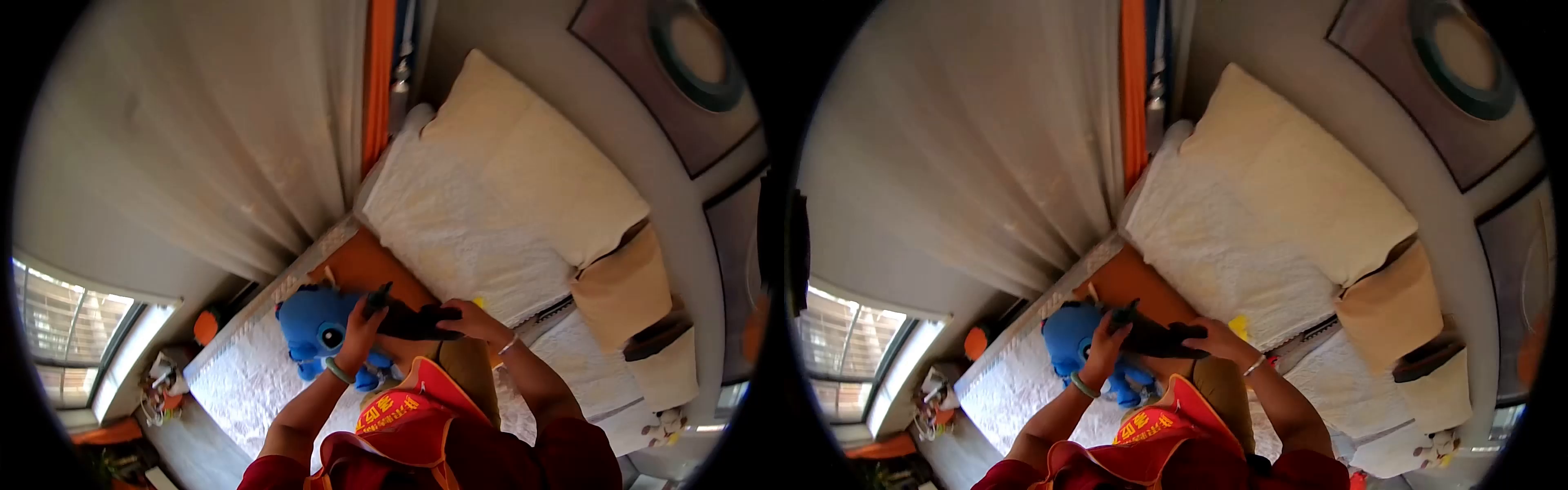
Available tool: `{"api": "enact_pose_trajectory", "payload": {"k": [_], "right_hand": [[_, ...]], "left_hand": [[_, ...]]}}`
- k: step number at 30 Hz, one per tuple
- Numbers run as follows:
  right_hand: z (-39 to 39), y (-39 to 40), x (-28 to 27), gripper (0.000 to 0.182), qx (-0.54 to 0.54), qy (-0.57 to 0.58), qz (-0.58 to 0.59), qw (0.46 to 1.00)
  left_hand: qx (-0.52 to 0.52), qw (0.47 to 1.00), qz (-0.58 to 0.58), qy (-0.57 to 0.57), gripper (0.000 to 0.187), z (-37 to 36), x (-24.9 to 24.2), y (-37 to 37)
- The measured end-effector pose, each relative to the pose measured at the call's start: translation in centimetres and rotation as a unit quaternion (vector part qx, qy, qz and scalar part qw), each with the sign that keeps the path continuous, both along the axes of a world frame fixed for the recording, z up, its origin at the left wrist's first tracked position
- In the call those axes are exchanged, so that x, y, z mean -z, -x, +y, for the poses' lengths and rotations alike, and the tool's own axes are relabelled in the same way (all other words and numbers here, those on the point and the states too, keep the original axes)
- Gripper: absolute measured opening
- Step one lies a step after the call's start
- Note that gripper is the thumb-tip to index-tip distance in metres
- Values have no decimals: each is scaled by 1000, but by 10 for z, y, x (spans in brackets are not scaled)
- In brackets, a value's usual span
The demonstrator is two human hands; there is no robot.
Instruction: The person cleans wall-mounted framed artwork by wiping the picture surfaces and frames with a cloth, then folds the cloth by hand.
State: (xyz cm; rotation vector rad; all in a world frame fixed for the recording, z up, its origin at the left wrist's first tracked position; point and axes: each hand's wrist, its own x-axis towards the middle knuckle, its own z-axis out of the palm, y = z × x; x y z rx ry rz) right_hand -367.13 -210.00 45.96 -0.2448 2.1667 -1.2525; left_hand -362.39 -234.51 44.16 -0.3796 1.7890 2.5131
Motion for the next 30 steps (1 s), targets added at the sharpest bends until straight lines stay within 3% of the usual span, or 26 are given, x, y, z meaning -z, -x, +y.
{"api": "enact_pose_trajectory", "payload": {"k": [2,4,6,7,11,13,15,17,23,25,30], "right_hand": [[26,18,-42,25,120,-30,4,992],[62,37,-63,20,219,-33,186,957],[93,56,-97,18,311,-58,274,908],[107,67,-113,17,359,-63,285,886],[152,124,-146,16,475,49,304,824],[183,159,-136,16,487,53,326,808],[211,202,-122,16,509,63,303,803],[221,233,-118,18,523,28,310,794],[218,307,-134,25,510,45,238,826],[232,324,-117,26,523,16,187,832],[238,341,-90,26,517,-15,196,833]], "left_hand": [[37,998,46,15,27,18,-25,41],[72,993,86,38,28,35,-52,75],[126,986,103,22,28,60,-78,110],[141,980,119,69,28,73,-84,132],[143,950,267,81,26,139,-89,227],[145,934,313,95,25,163,-98,269],[169,945,245,136,27,183,-105,311],[151,932,280,174,27,204,-102,357],[145,899,298,285,30,231,-110,457],[168,890,260,335,33,237,-103,474],[187,903,214,323,32,242,-89,491]]}}
